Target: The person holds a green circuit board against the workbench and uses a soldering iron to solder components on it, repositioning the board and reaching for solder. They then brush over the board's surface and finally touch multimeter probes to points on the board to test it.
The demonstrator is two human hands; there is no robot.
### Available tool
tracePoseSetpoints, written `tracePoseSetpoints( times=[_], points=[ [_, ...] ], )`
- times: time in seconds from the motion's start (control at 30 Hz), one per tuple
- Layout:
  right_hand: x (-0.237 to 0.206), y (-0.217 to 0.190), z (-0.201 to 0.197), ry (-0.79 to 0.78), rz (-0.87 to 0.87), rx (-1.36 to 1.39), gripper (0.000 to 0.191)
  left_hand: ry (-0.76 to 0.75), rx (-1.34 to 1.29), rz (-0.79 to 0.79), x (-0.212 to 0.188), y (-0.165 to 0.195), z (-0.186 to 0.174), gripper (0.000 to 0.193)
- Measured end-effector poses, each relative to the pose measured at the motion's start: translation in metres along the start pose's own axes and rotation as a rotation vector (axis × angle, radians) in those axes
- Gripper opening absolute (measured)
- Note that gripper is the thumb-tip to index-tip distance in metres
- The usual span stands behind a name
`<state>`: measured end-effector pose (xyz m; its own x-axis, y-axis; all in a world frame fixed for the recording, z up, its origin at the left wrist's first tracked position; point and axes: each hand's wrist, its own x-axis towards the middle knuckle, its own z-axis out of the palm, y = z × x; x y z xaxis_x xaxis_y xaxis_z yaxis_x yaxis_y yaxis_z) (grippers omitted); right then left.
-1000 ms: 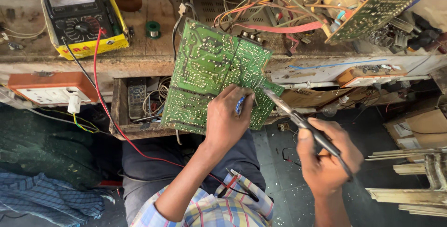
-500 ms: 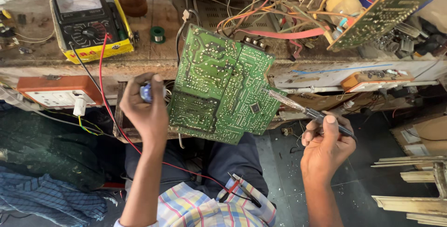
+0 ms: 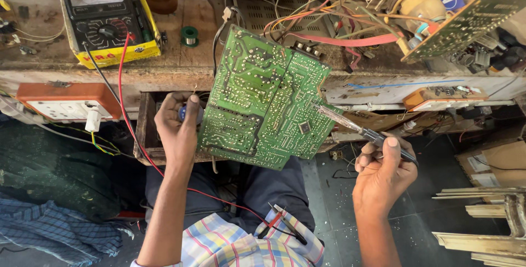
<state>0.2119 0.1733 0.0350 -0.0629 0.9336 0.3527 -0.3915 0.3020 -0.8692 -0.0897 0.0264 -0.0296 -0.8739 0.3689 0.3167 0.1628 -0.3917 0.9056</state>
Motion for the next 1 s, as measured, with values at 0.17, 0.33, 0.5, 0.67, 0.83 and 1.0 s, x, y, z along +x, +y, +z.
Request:
tracePoseSetpoints(
  times=[0.17,0.33,0.5,0.67,0.83,1.0],
  points=[
    [0.003,0.006,-0.006,-0.024,-0.01,0.022,0.023,-0.089,-0.02,-0.043,0.003,-0.006,0.005,0.009],
    [0.0,0.016,-0.009,-0.016,-0.091,0.002,0.024,-0.125,0.055,-0.088,0.004,-0.007,0.009,0.009],
    [0.0,0.024,-0.014,-0.027,-0.089,0.051,0.024,-0.14,0.071,-0.066,0.005,-0.007,0.013,0.009],
    [-0.001,0.031,-0.013,-0.033,0.068,0.152,0.021,-0.136,0.05,-0.047,0.004,-0.008,0.016,0.008],
    [-0.001,0.029,-0.013,-0.033,-0.028,0.154,0.024,-0.138,0.032,-0.031,0.003,-0.007,0.02,0.007],
    [0.005,0.023,-0.022,-0.005,-0.18,0.02,0.024,-0.112,0.046,-0.073,0.001,-0.006,0.022,0.007]
  ],
)
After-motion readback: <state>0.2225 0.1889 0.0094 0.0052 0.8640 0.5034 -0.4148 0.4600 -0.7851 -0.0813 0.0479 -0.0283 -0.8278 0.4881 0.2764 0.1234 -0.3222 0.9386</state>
